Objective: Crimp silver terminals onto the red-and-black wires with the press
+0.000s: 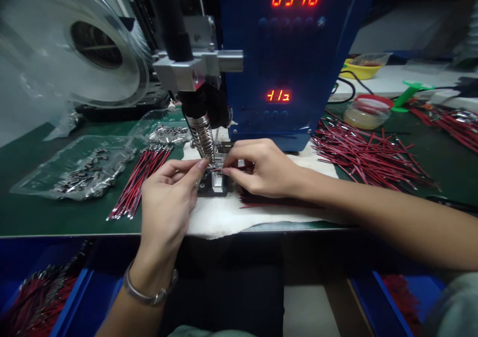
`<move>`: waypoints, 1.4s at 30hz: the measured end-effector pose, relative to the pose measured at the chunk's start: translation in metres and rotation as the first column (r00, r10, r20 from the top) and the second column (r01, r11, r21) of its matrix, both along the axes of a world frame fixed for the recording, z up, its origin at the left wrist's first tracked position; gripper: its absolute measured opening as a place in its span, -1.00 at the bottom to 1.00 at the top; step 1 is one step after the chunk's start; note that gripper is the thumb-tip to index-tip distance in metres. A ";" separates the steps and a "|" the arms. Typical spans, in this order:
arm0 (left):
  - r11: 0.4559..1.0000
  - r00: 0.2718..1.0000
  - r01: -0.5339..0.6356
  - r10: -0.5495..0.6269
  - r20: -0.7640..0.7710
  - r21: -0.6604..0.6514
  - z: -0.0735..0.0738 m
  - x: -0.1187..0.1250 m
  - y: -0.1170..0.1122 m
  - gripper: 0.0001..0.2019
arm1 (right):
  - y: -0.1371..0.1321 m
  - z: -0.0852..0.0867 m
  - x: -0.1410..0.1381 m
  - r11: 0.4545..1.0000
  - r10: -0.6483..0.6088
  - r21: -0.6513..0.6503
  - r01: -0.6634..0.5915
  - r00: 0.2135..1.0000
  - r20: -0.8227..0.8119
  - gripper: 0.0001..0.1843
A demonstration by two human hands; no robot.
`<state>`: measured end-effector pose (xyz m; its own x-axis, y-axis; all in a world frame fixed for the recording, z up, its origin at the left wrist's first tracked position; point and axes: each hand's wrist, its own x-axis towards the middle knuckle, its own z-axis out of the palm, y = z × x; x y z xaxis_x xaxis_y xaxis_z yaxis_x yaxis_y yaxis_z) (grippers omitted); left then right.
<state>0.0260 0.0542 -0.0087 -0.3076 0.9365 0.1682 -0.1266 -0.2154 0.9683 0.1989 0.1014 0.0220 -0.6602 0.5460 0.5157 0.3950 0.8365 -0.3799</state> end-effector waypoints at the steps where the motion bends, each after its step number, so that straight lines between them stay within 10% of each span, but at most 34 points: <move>1: 1.000 1.000 -0.002 0.002 -0.007 0.002 0.000 0.000 0.000 -0.80 | 0.000 0.000 0.000 1.000 0.004 0.001 -0.004 1.000 -0.001 -0.91; 42: 0.998 0.997 -0.029 0.025 -0.074 -0.051 0.002 -0.002 -0.004 -0.80 | -0.005 0.000 -0.002 0.993 -0.118 -0.017 0.117 0.993 -0.028 -0.89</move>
